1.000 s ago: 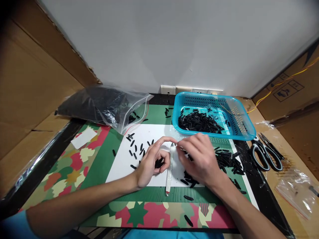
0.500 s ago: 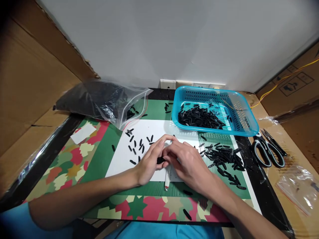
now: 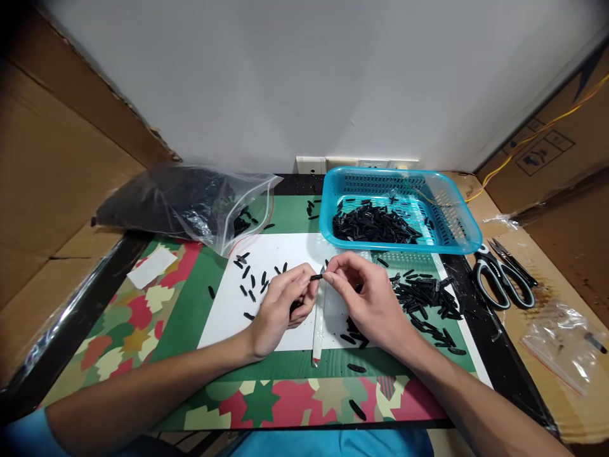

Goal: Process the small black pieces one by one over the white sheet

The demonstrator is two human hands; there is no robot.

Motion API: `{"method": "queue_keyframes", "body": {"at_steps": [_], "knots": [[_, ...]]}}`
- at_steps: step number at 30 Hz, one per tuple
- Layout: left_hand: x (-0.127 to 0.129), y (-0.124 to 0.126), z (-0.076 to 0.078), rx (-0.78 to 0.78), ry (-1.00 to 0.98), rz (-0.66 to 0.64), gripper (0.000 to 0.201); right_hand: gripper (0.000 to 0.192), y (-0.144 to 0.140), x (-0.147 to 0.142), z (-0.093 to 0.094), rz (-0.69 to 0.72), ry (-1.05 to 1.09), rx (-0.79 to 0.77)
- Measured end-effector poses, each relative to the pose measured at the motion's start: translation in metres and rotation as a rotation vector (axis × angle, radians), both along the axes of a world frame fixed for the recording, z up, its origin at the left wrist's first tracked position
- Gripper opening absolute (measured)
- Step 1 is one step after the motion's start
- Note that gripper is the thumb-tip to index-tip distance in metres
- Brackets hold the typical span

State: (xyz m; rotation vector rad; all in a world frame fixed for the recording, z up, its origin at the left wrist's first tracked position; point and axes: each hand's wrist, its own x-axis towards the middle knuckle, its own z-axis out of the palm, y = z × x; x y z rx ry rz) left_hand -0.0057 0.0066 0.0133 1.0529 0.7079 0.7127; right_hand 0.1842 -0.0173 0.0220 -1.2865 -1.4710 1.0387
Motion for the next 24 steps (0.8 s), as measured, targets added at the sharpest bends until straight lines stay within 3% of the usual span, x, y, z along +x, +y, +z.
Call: {"method": "queue_keyframes", "body": {"at_steps": [18, 24], "knots": [[0.0022, -0.0008, -0.0001, -0.024, -0.028, 0.071, 0.043, 0.022, 0.0059, 0.0012, -0.006, 0.049, 0.08, -0.018], [0.0027, -0.0003, -0.004, 0.035, -0.007, 0.078, 0.048, 0.015, 0.0053, 0.0019, -0.0037, 0.043, 0.074, 0.023]]}}
